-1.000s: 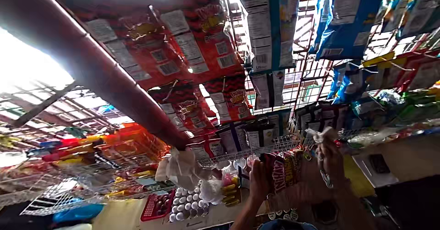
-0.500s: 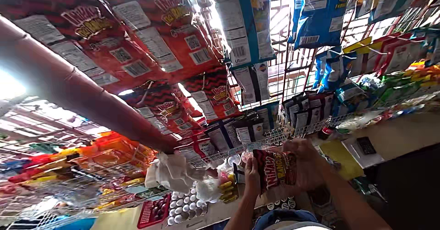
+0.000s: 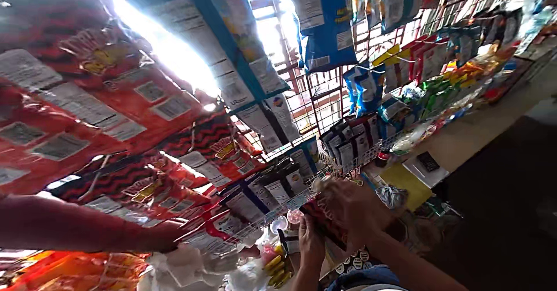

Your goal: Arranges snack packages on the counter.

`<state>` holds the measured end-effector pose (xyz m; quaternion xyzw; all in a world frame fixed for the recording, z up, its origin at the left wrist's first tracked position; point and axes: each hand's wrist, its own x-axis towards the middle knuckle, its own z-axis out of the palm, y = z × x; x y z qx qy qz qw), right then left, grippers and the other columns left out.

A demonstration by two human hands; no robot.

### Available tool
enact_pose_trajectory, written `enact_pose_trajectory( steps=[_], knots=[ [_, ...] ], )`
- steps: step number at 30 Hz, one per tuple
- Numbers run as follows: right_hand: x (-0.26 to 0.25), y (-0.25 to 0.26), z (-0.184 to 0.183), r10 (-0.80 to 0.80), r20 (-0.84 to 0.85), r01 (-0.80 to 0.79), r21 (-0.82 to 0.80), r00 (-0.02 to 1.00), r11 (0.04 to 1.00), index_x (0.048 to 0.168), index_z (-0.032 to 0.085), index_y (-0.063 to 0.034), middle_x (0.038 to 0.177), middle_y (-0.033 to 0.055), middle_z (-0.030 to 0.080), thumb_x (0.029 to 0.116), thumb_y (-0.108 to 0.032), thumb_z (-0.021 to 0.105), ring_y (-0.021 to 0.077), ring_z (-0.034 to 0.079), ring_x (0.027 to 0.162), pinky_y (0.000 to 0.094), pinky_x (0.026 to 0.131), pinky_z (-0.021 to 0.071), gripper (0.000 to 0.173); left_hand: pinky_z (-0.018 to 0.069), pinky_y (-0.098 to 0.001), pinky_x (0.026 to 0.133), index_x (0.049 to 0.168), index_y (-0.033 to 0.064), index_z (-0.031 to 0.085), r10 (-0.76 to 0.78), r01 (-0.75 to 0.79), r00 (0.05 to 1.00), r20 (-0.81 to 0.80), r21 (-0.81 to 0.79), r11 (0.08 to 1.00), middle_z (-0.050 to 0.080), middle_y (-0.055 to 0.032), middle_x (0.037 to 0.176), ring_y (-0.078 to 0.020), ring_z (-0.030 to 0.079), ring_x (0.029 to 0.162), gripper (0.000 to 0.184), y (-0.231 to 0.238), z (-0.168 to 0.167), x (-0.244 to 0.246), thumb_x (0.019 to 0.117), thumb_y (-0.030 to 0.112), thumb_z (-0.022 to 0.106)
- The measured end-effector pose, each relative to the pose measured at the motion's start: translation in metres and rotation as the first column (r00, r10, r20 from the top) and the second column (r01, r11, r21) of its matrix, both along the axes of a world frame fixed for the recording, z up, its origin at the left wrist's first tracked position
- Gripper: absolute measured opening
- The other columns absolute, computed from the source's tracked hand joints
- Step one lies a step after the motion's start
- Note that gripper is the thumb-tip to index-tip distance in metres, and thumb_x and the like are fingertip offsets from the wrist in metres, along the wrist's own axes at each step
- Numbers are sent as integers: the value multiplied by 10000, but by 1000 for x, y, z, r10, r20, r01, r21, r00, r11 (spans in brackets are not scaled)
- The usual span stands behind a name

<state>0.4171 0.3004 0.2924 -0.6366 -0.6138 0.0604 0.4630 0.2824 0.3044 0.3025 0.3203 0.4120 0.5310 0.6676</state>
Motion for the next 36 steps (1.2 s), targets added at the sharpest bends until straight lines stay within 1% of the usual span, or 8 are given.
enact_pose_trajectory(
  steps=[7,11,14,18,24,27,30,36],
  knots=[
    [99,20,-24,-114,-864,-386,-333,491,860,1398,525,31,1216,113,664,1097,-142,405,69,648,1006,254,894,537,367,616,-305,810,1140,74,561,-116,122,991,72,-80,989,734,1,912,-94,725,860,367,1,15,-10,1130,184,210],
    [110,24,-43,-160,-778,-308,-417,608,855,1226,627,13,987,79,681,1096,-259,451,90,649,844,293,804,552,349,608,-273,739,1108,54,543,-110,110,979,-171,-13,994,697,-4,867,-71,700,794,273,15,7,-20,1122,146,287],
    [113,20,-52,-196,-817,-320,-417,543,850,1361,524,47,1151,139,655,1102,-135,362,111,650,961,292,867,547,356,520,-315,971,1341,-106,489,4,233,793,-609,309,922,618,-170,1259,-146,620,1134,354,22,-3,-43,1052,88,422],
    [115,16,-75,-212,-866,-338,-387,452,858,1395,502,26,1211,134,646,1110,-158,368,113,647,1023,286,898,543,364,338,-601,1174,1228,74,717,275,693,491,-826,562,452,543,-244,1464,-454,422,1433,302,18,-2,-67,975,166,581],
    [113,9,-93,-306,-830,-327,-484,466,812,1380,531,-22,1162,112,659,1103,-276,426,115,650,988,300,876,550,391,332,-411,1212,1238,211,699,344,851,479,-807,524,43,648,-27,1391,-242,459,1442,560,23,-15,-80,923,658,580],
    [110,0,-84,-275,-817,-376,-496,506,783,1295,573,-10,1068,72,654,1095,-217,441,69,632,913,254,834,540,316,357,-383,1193,1191,162,692,353,850,510,-785,522,-68,674,-37,1333,-200,525,1381,403,27,-27,-85,1031,494,531],
    [106,1,-95,-151,-795,-494,-500,587,711,1251,602,-5,1062,43,658,1079,-151,451,32,622,915,213,837,522,272,430,-337,1135,979,106,638,287,777,620,-730,623,-92,705,-44,1107,-172,632,1201,186,25,-25,-69,1069,159,483],
    [98,-5,-136,-121,-673,-523,-663,729,535,1318,590,51,1286,211,628,1074,-148,470,214,619,1134,375,1002,487,336,514,-275,1007,910,139,538,254,659,719,-648,751,49,705,-12,1004,-117,678,1010,166,30,-21,-47,1053,212,494]
  ],
)
